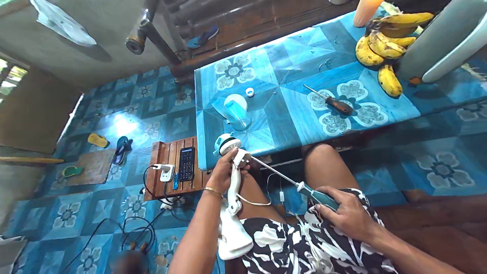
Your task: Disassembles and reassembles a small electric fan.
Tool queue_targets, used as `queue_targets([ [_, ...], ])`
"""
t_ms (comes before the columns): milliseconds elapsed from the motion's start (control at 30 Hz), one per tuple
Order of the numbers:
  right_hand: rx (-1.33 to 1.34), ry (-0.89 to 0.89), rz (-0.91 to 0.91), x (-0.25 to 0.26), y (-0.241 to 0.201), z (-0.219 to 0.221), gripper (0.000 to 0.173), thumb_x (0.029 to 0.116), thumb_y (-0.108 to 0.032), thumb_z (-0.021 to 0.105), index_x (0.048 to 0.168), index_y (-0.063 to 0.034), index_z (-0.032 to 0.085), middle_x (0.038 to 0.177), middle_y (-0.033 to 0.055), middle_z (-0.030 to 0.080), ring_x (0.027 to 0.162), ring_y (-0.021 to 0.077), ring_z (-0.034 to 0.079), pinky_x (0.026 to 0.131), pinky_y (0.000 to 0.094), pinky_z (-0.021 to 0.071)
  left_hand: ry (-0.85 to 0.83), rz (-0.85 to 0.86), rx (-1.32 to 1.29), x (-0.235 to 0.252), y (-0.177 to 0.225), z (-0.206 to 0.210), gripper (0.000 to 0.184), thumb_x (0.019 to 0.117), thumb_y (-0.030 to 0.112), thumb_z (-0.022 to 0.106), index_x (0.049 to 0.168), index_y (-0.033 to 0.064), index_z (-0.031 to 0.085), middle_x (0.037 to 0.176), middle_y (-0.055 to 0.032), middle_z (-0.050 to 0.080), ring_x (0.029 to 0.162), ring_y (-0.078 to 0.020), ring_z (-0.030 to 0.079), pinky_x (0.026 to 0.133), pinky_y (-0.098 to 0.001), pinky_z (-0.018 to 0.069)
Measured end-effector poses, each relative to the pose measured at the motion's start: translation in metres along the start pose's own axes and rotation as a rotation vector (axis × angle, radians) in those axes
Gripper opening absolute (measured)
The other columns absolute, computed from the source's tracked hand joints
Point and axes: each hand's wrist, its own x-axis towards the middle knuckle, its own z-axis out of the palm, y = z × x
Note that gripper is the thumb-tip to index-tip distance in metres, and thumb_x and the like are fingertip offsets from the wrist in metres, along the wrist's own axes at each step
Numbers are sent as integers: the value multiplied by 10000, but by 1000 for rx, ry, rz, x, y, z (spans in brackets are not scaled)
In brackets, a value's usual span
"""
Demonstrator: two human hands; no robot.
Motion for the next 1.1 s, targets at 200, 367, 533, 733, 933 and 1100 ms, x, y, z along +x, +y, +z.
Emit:
queue_targets([
  [200,-8,22,-34,-2,4,5,366,854,-324,613,1074,-55,728,851,69,728,725,118,678,658,305,557,6,2,2,1,0,0,380,1081,386,423,1036,62,617,800,-114,679,624,-206,676,520,-315,579],
  [367,0,40,-54,0,9,7,365,858,-321,618,1080,-52,726,861,72,731,732,110,680,666,290,558,22,-5,40,4,1,5,407,1078,415,425,1042,61,624,807,-116,688,624,-209,683,516,-318,583],
  [533,14,43,-73,4,10,10,375,858,-313,624,1090,-37,726,882,93,737,752,136,693,682,309,568,47,13,65,3,0,8,388,1080,398,429,1049,68,630,833,-105,696,645,-206,688,521,-321,584],
  [733,31,44,-67,5,11,10,369,855,-307,627,1090,-41,725,882,88,737,752,132,692,682,303,568,62,11,86,4,0,9,389,1083,393,423,1039,60,619,821,-117,692,636,-213,691,494,-311,572],
  [933,30,44,-77,6,12,10,367,850,-307,626,1081,-40,725,870,88,734,744,130,690,674,298,565,55,12,80,5,0,8,406,1087,395,410,1038,51,620,813,-125,694,613,-217,689,476,-316,572],
  [1100,20,45,-86,6,12,9,364,852,-306,627,1076,-37,727,865,94,733,741,136,691,673,302,565,71,12,88,3,0,10,392,1082,396,429,1038,55,617,809,-122,692,616,-216,689,478,-314,571],
])
